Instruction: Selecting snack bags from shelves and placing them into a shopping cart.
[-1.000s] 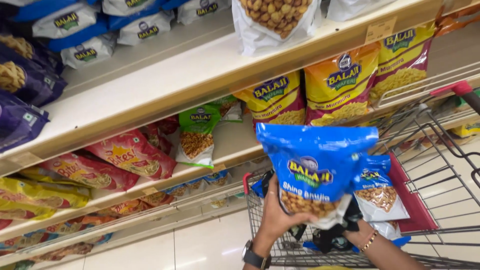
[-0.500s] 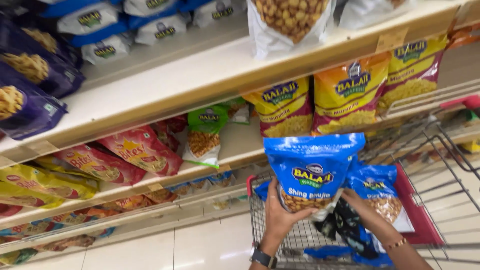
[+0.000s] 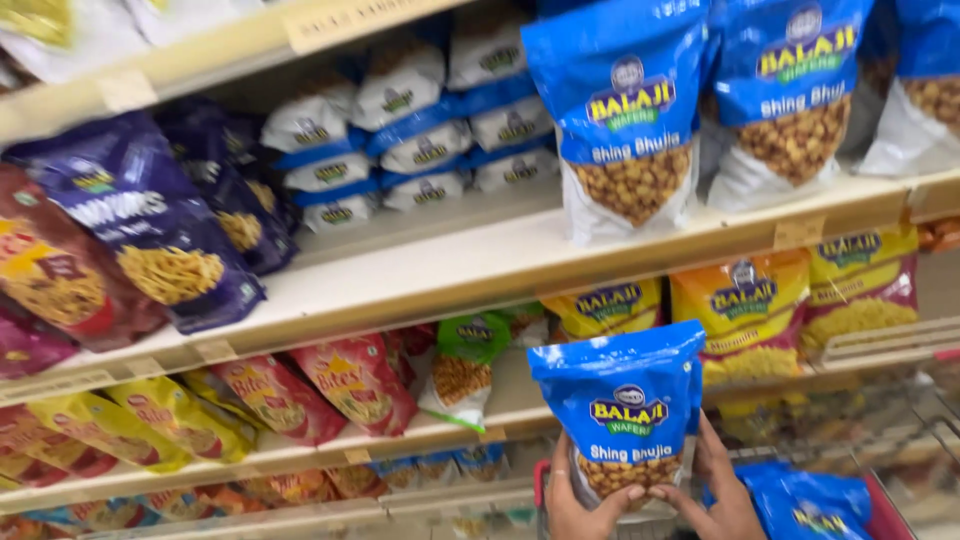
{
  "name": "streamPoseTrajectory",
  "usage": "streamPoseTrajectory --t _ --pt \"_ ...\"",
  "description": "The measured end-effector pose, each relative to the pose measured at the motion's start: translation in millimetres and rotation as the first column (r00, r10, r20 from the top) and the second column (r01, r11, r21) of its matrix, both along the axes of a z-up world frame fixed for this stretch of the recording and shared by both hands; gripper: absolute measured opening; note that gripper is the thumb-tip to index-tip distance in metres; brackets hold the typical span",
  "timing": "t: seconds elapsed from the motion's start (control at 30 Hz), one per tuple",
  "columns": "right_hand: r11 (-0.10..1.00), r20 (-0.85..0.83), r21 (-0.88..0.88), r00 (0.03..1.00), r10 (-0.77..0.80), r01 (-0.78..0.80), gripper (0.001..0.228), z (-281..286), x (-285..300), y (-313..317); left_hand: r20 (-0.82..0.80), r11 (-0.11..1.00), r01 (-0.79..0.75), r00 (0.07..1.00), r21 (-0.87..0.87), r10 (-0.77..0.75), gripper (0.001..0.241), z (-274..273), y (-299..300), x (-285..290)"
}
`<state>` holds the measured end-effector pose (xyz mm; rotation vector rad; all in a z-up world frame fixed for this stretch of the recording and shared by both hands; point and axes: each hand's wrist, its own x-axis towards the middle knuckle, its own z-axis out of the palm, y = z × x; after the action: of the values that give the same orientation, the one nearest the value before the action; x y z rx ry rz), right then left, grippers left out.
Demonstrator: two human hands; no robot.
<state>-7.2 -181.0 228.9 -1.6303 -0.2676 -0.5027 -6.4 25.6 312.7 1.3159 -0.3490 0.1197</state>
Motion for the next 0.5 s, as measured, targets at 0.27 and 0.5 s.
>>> streamPoseTrajectory --t 0.27,0.5 --pt "0.982 0.078 0.187 0.997 0.018 -0.033 0.114 77 56 37 0.278 0.947 -0.15 0.958 0.284 0.068 0.104 70 48 33" --pt "0.993 0.288 0.091 0.957 0.04 -0.069 0.104 195 74 81 0.432 0.917 -0.321 0.88 0.238 0.196 0.073 161 66 46"
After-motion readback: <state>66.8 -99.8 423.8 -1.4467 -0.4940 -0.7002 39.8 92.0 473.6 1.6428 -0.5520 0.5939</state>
